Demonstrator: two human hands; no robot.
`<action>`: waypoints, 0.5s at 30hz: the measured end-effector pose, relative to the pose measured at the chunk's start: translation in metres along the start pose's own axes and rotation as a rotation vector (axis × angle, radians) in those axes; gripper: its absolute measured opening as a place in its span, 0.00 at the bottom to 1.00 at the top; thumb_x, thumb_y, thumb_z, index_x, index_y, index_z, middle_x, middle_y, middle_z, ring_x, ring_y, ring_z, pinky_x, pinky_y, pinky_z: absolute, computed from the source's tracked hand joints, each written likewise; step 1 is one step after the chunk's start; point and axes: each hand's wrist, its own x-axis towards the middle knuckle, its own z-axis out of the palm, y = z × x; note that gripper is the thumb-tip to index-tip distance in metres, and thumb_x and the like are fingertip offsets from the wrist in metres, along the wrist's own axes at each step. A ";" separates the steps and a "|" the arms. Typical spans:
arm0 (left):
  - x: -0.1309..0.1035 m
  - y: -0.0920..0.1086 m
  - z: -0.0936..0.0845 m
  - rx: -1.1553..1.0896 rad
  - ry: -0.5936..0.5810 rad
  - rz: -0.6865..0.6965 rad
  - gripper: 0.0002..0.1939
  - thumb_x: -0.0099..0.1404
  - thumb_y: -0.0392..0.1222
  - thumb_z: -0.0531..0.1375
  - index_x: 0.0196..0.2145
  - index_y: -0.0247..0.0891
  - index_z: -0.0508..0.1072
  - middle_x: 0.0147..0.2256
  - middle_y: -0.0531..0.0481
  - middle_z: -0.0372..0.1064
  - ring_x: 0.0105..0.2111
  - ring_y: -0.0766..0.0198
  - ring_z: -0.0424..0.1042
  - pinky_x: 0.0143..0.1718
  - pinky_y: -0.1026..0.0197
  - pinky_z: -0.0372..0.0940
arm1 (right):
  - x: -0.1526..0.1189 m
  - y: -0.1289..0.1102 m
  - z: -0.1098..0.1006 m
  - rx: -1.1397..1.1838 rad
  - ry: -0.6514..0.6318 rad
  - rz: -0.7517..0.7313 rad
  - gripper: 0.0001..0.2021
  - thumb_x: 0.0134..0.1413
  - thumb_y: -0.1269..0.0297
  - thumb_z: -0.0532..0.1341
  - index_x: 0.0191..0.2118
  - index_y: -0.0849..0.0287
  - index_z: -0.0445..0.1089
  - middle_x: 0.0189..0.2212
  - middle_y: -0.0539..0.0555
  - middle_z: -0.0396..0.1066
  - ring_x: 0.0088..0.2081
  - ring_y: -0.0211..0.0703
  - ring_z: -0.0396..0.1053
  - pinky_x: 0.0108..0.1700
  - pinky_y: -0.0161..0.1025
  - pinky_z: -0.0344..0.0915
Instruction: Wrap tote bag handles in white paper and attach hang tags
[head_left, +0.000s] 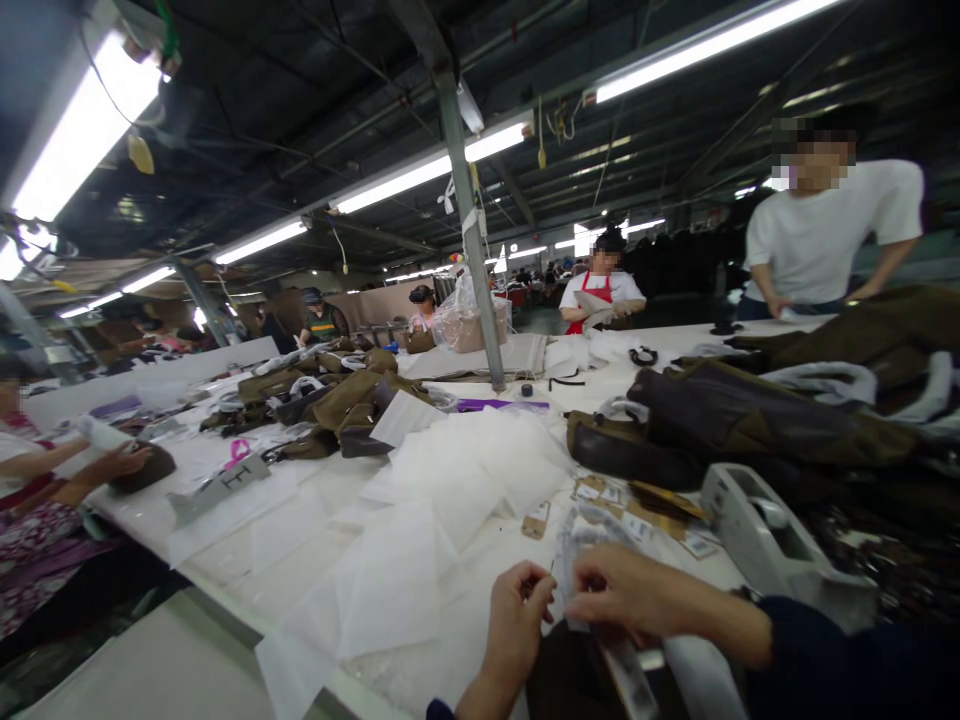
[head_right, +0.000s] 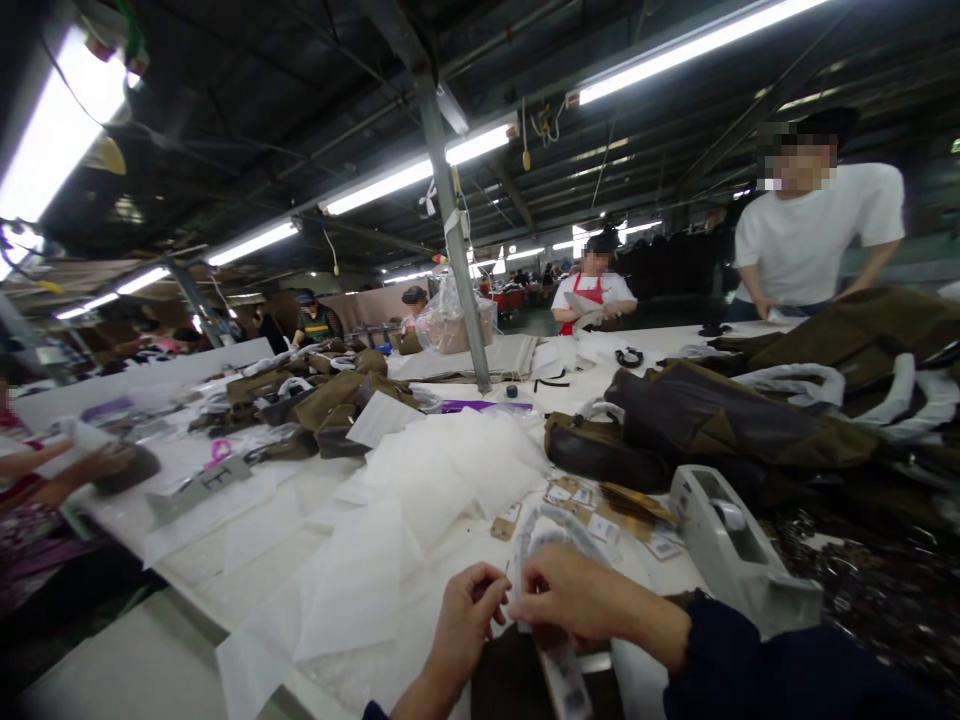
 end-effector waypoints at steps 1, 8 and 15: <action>-0.001 0.001 -0.001 -0.004 -0.010 0.000 0.09 0.58 0.44 0.60 0.25 0.37 0.73 0.19 0.52 0.65 0.20 0.66 0.65 0.20 0.65 0.55 | 0.005 0.004 0.006 0.148 -0.049 0.045 0.12 0.55 0.54 0.59 0.27 0.57 0.64 0.16 0.47 0.64 0.15 0.36 0.61 0.18 0.32 0.53; -0.010 -0.001 -0.009 -0.049 -0.091 -0.022 0.13 0.60 0.49 0.61 0.29 0.36 0.73 0.23 0.53 0.67 0.23 0.66 0.67 0.21 0.67 0.56 | 0.014 0.046 0.039 0.630 -0.122 0.154 0.21 0.52 0.45 0.63 0.33 0.62 0.65 0.18 0.50 0.68 0.16 0.35 0.65 0.16 0.27 0.59; -0.016 -0.001 -0.014 -0.048 -0.095 -0.003 0.15 0.61 0.53 0.63 0.35 0.37 0.74 0.23 0.54 0.68 0.22 0.68 0.64 0.24 0.67 0.59 | 0.001 0.048 0.035 0.824 -0.190 -0.028 0.17 0.47 0.59 0.69 0.41 0.64 0.72 0.34 0.56 0.75 0.28 0.36 0.74 0.27 0.27 0.69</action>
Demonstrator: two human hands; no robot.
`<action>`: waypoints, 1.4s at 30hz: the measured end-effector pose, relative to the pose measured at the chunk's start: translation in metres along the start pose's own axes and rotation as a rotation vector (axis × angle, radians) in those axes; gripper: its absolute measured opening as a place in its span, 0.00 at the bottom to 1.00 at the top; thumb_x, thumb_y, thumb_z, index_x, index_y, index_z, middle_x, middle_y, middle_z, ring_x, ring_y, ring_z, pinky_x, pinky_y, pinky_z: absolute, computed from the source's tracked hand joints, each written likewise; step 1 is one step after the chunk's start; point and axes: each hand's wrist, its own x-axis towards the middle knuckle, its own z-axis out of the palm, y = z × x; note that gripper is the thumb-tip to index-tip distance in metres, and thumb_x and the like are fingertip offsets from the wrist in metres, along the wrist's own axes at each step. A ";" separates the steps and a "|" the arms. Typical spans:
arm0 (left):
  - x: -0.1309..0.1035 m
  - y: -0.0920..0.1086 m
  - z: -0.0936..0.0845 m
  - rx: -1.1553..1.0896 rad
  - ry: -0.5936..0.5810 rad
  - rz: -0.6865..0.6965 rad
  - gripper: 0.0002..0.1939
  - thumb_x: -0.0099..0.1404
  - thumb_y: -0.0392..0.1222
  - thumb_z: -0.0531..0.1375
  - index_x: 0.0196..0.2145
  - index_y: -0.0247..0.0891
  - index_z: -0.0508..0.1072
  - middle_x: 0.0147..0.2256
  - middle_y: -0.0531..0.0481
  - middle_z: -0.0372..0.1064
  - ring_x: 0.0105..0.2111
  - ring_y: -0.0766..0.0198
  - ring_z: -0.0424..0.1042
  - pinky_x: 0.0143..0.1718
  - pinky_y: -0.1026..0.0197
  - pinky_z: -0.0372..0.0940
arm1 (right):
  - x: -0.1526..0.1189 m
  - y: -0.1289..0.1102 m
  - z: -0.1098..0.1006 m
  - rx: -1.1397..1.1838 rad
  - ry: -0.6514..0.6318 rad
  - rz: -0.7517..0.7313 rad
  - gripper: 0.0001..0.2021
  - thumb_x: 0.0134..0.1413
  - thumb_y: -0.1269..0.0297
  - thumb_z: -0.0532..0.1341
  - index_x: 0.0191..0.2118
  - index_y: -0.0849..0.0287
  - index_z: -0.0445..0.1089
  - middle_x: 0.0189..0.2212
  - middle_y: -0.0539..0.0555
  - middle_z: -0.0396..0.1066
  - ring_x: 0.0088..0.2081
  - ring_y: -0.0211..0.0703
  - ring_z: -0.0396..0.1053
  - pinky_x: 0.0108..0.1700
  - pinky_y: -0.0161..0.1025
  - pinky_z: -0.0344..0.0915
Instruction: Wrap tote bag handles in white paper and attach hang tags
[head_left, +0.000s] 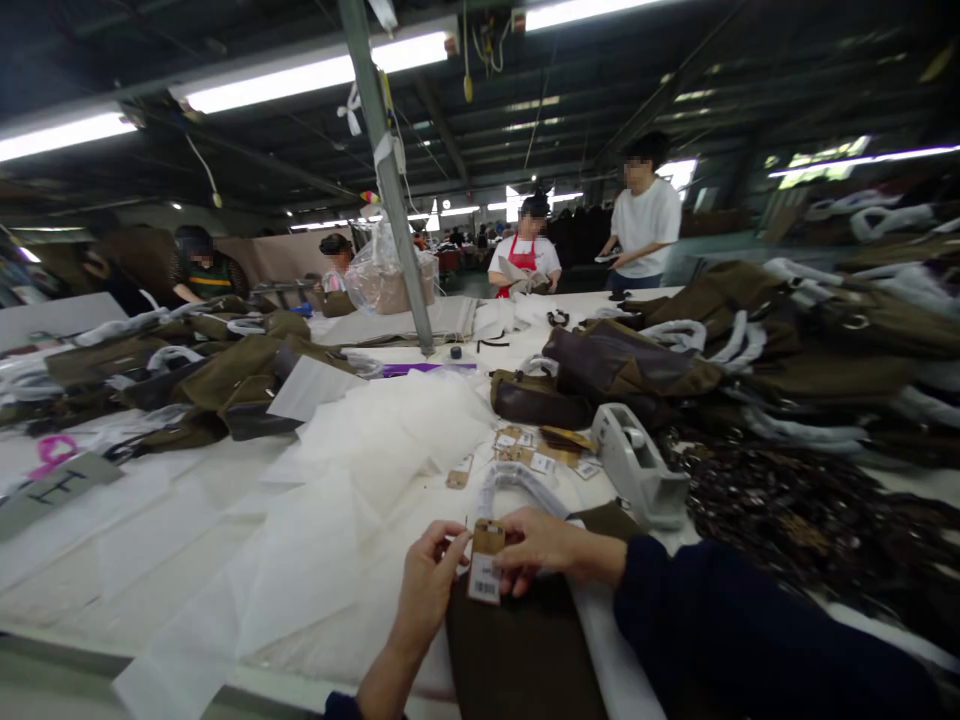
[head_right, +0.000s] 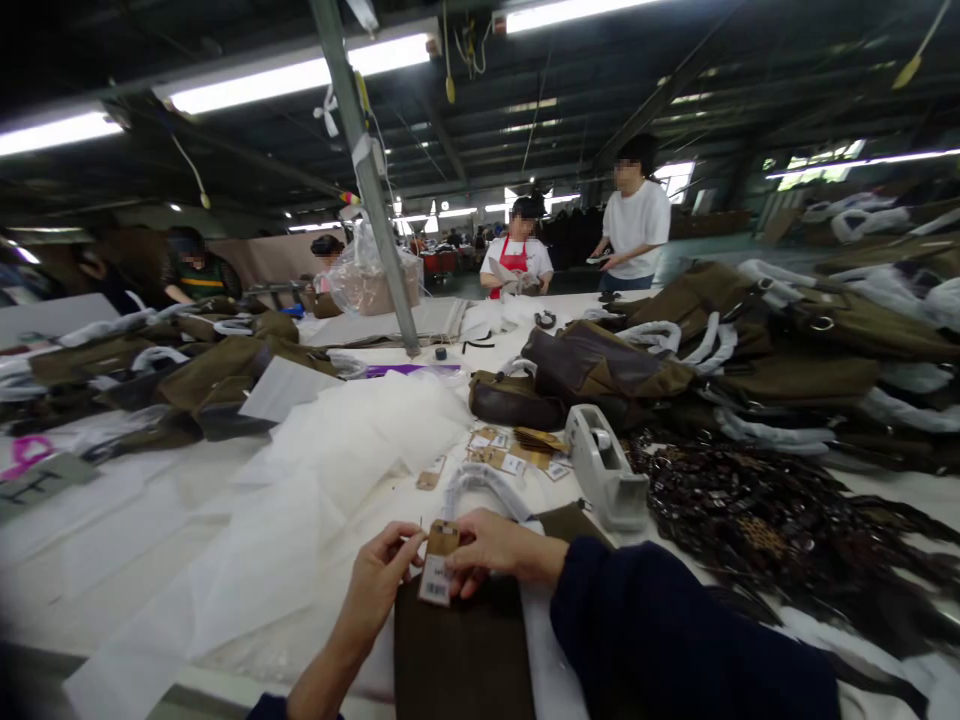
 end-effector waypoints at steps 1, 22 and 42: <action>0.000 0.001 0.000 -0.002 0.005 0.001 0.16 0.61 0.53 0.63 0.36 0.37 0.74 0.23 0.54 0.68 0.22 0.68 0.64 0.24 0.67 0.59 | 0.001 0.001 -0.001 -0.004 0.000 0.015 0.16 0.48 0.60 0.68 0.40 0.64 0.72 0.32 0.55 0.75 0.26 0.35 0.73 0.26 0.27 0.69; 0.007 0.005 0.013 0.033 -0.158 -0.005 0.14 0.62 0.52 0.61 0.32 0.36 0.74 0.25 0.53 0.69 0.26 0.66 0.66 0.27 0.66 0.57 | 0.018 0.009 -0.005 -0.267 0.416 -0.197 0.08 0.51 0.62 0.64 0.36 0.60 0.77 0.23 0.49 0.69 0.21 0.34 0.59 0.24 0.33 0.55; -0.015 0.012 0.027 0.105 -0.016 0.002 0.17 0.61 0.52 0.63 0.42 0.40 0.66 0.32 0.53 0.71 0.31 0.62 0.69 0.33 0.62 0.65 | 0.020 0.016 0.011 0.093 0.461 -0.164 0.16 0.44 0.55 0.70 0.31 0.63 0.70 0.24 0.49 0.67 0.24 0.35 0.63 0.26 0.33 0.62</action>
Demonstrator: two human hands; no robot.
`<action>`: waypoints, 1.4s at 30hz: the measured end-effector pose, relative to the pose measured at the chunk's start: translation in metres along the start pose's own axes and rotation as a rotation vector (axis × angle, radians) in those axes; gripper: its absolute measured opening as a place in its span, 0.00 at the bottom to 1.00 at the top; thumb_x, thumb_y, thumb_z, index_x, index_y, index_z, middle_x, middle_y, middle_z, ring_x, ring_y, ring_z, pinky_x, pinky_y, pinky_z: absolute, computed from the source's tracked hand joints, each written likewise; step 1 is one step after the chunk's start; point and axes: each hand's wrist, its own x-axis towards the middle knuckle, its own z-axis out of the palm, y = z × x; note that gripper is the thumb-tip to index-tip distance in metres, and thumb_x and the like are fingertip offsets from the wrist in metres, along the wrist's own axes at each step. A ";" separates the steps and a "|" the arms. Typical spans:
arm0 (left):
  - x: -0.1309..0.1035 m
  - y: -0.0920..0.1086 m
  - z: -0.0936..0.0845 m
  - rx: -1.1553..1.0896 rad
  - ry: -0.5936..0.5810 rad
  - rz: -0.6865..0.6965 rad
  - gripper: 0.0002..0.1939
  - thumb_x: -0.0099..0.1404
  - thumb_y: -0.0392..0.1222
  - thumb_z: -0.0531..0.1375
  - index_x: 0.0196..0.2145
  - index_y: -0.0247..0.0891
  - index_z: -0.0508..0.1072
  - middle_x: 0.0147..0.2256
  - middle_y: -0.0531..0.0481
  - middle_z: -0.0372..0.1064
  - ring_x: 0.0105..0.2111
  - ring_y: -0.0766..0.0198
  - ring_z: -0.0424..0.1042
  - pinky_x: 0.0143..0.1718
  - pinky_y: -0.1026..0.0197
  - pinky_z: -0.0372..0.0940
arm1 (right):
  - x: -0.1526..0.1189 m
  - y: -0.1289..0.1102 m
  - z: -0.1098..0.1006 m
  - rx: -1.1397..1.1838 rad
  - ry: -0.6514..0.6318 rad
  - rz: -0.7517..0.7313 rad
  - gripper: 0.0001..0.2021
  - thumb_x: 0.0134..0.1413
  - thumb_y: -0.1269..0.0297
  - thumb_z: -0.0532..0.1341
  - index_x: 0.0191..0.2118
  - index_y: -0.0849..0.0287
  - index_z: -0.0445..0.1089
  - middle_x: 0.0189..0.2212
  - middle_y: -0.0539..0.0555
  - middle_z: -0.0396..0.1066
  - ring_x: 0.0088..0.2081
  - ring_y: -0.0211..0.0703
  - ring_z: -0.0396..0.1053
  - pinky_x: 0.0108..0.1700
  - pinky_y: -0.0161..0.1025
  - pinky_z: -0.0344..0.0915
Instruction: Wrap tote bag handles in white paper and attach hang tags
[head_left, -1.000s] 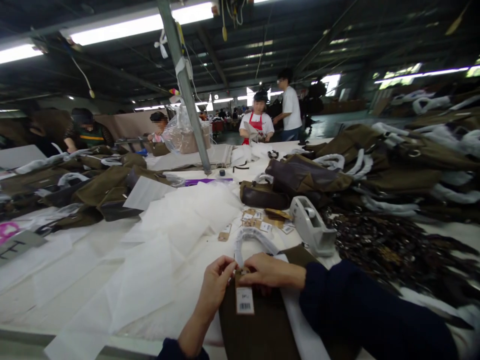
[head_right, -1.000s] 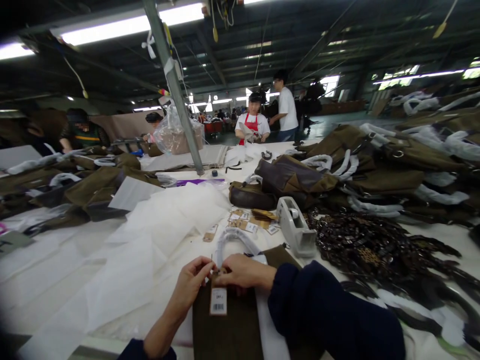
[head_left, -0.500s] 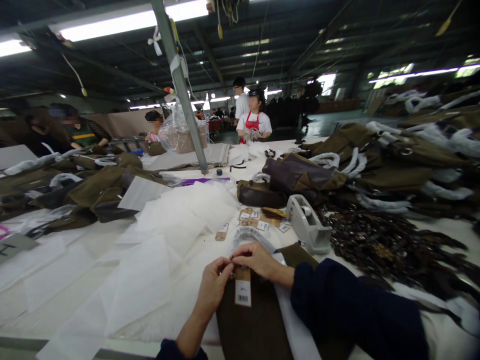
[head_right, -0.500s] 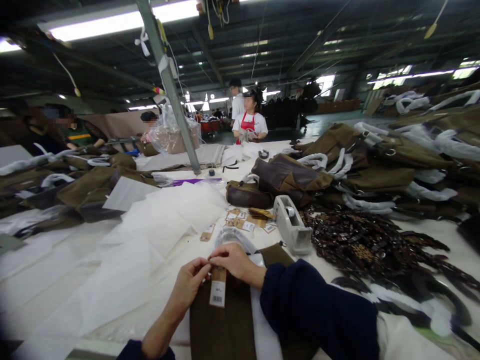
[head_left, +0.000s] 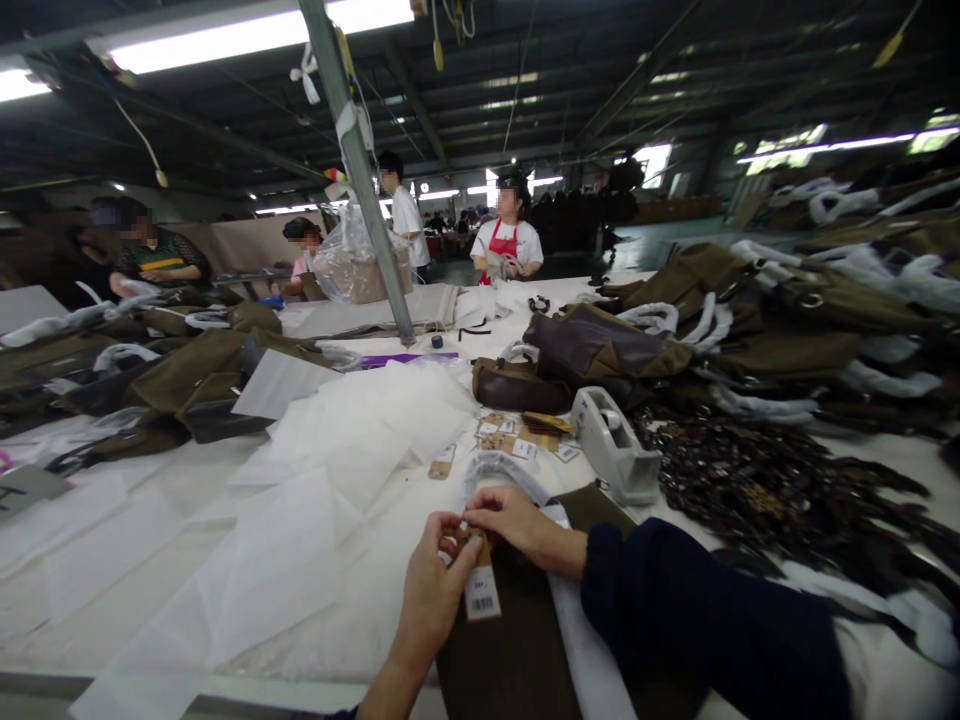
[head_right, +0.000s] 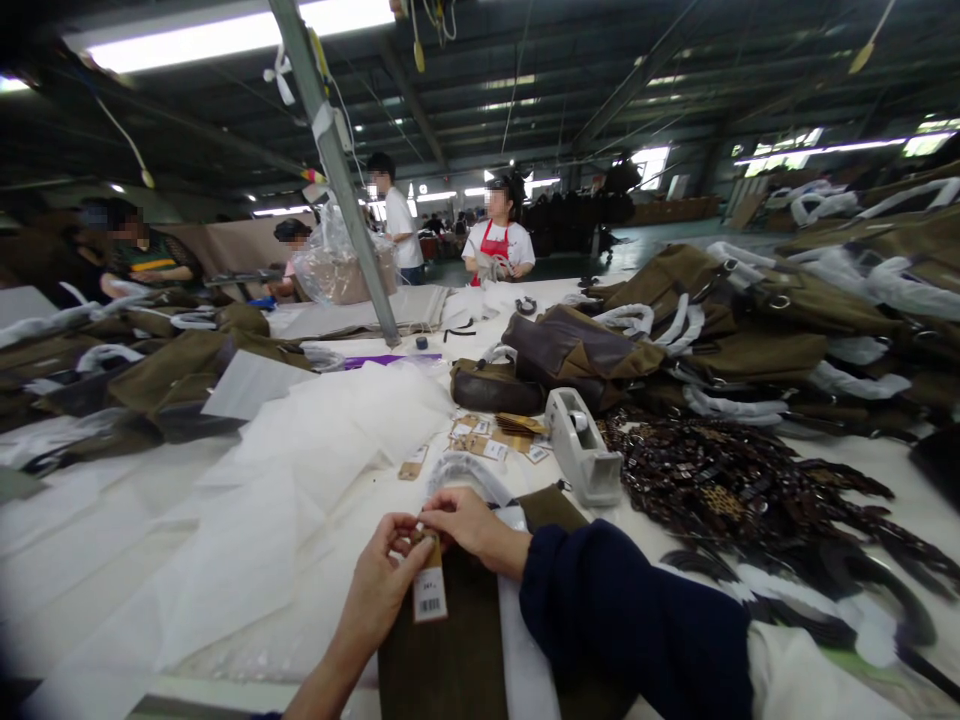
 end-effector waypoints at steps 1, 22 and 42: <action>-0.002 0.001 0.002 -0.009 -0.010 0.009 0.17 0.61 0.50 0.63 0.43 0.41 0.65 0.32 0.53 0.71 0.31 0.62 0.69 0.34 0.62 0.65 | -0.001 -0.001 0.000 0.011 -0.004 0.012 0.16 0.44 0.55 0.70 0.31 0.63 0.69 0.24 0.49 0.67 0.24 0.34 0.63 0.27 0.33 0.62; 0.006 0.001 -0.009 0.398 0.007 0.281 0.08 0.66 0.35 0.57 0.34 0.42 0.76 0.37 0.48 0.74 0.36 0.58 0.72 0.38 0.59 0.63 | 0.007 0.005 -0.008 -0.291 0.045 -0.131 0.16 0.49 0.50 0.63 0.29 0.59 0.66 0.24 0.50 0.62 0.25 0.38 0.59 0.27 0.36 0.56; 0.014 -0.010 -0.010 -0.227 -0.137 -0.099 0.14 0.59 0.49 0.65 0.33 0.35 0.71 0.23 0.53 0.71 0.22 0.67 0.70 0.25 0.66 0.67 | -0.004 0.001 -0.007 -0.141 -0.099 -0.050 0.14 0.48 0.54 0.65 0.32 0.61 0.67 0.20 0.46 0.64 0.20 0.34 0.60 0.23 0.33 0.59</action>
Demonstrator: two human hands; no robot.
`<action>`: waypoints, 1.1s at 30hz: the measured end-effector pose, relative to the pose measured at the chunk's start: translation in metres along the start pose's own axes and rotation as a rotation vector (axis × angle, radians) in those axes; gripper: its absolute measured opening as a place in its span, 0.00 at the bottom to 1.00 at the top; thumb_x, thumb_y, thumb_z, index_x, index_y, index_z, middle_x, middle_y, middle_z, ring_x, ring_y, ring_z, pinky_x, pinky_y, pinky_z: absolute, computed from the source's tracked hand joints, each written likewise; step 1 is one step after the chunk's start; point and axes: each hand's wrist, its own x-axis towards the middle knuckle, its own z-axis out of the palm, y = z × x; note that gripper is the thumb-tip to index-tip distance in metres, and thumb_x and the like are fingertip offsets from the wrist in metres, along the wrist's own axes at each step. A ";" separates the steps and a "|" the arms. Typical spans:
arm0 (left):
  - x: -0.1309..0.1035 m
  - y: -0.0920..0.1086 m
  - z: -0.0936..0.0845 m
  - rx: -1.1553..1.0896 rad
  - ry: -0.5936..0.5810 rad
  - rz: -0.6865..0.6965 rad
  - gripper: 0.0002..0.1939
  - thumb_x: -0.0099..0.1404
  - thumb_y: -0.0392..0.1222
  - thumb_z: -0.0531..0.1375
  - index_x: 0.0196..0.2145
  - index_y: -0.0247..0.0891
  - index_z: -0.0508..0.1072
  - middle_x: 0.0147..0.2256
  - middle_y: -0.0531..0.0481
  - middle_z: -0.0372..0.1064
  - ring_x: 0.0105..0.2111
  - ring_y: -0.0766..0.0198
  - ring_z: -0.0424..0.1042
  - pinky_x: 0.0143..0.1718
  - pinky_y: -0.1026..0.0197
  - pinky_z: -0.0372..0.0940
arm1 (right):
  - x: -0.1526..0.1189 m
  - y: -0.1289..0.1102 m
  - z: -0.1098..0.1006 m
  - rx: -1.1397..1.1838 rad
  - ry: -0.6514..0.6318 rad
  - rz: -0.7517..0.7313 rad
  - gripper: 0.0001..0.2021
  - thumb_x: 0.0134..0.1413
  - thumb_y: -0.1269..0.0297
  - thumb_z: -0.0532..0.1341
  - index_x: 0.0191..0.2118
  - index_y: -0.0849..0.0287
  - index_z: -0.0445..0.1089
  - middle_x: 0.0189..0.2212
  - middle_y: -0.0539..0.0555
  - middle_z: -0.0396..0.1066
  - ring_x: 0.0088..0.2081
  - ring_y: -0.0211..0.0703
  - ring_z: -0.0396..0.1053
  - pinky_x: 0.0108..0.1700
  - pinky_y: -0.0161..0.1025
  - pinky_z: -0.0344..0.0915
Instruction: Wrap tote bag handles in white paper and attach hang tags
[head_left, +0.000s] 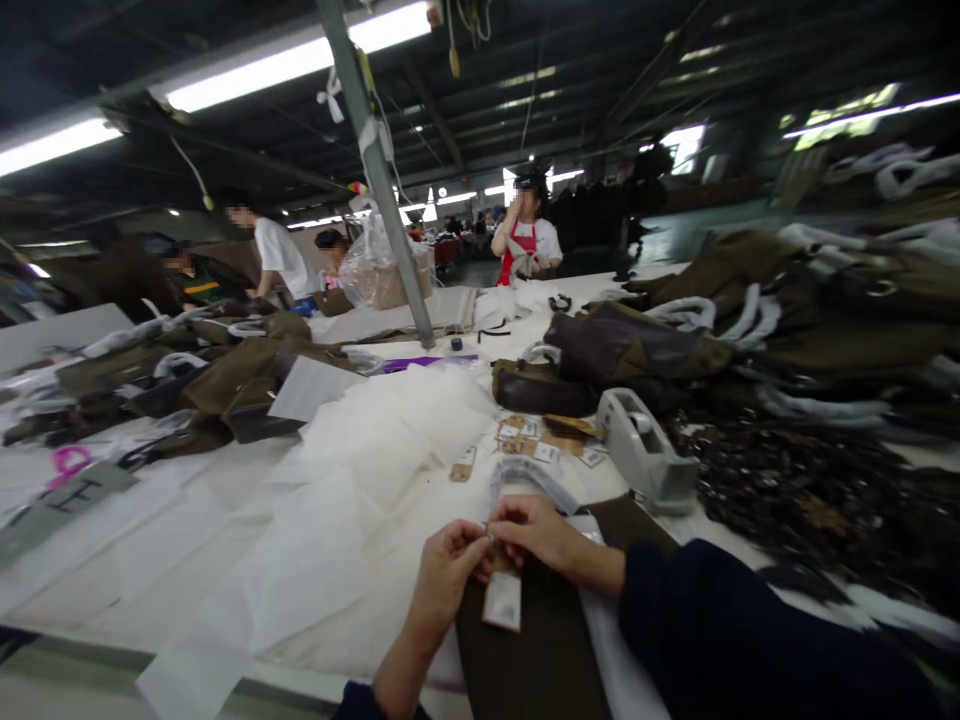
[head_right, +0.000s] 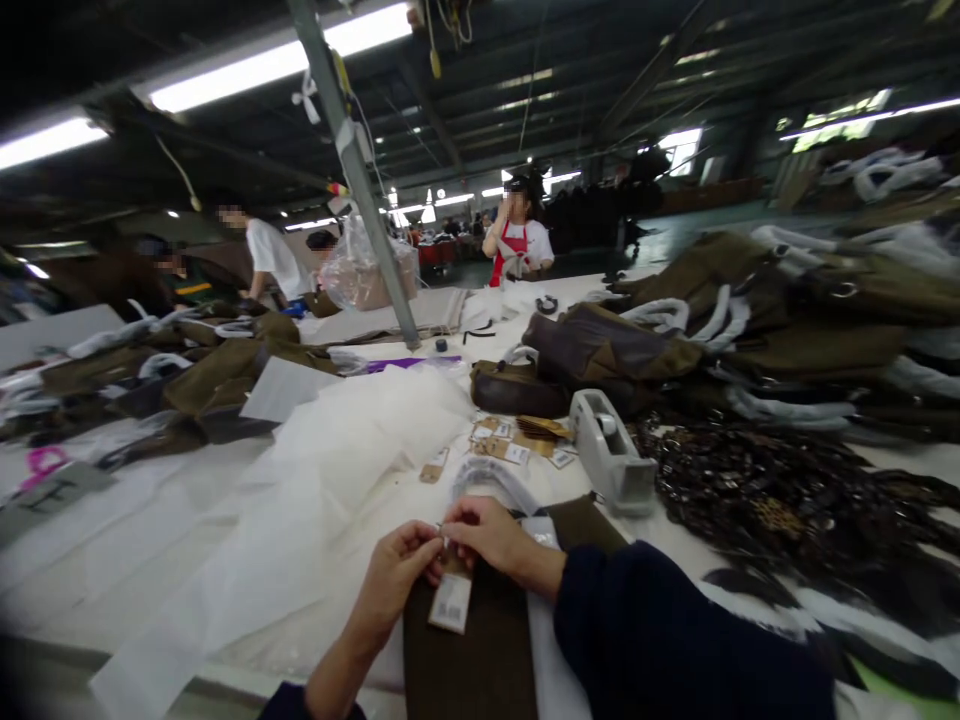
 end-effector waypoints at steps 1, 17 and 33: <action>0.000 0.000 -0.001 -0.016 -0.003 -0.007 0.14 0.59 0.49 0.65 0.33 0.35 0.72 0.24 0.53 0.72 0.22 0.67 0.71 0.26 0.66 0.67 | 0.000 0.000 -0.001 -0.008 -0.001 0.003 0.13 0.49 0.56 0.65 0.32 0.61 0.68 0.19 0.46 0.63 0.20 0.34 0.60 0.22 0.32 0.59; 0.001 -0.002 -0.001 -0.005 -0.008 -0.018 0.11 0.57 0.46 0.66 0.30 0.35 0.72 0.20 0.53 0.72 0.20 0.67 0.70 0.24 0.66 0.65 | 0.004 -0.001 -0.016 -0.297 -0.157 -0.070 0.02 0.49 0.69 0.59 0.31 0.61 0.68 0.22 0.47 0.66 0.20 0.34 0.61 0.20 0.30 0.57; 0.009 0.000 -0.006 0.021 -0.176 -0.112 0.06 0.52 0.39 0.64 0.26 0.34 0.72 0.16 0.55 0.69 0.14 0.69 0.65 0.17 0.68 0.62 | -0.004 -0.014 -0.014 -0.854 -0.217 -0.339 0.04 0.54 0.70 0.58 0.30 0.60 0.68 0.31 0.51 0.70 0.34 0.40 0.65 0.35 0.35 0.55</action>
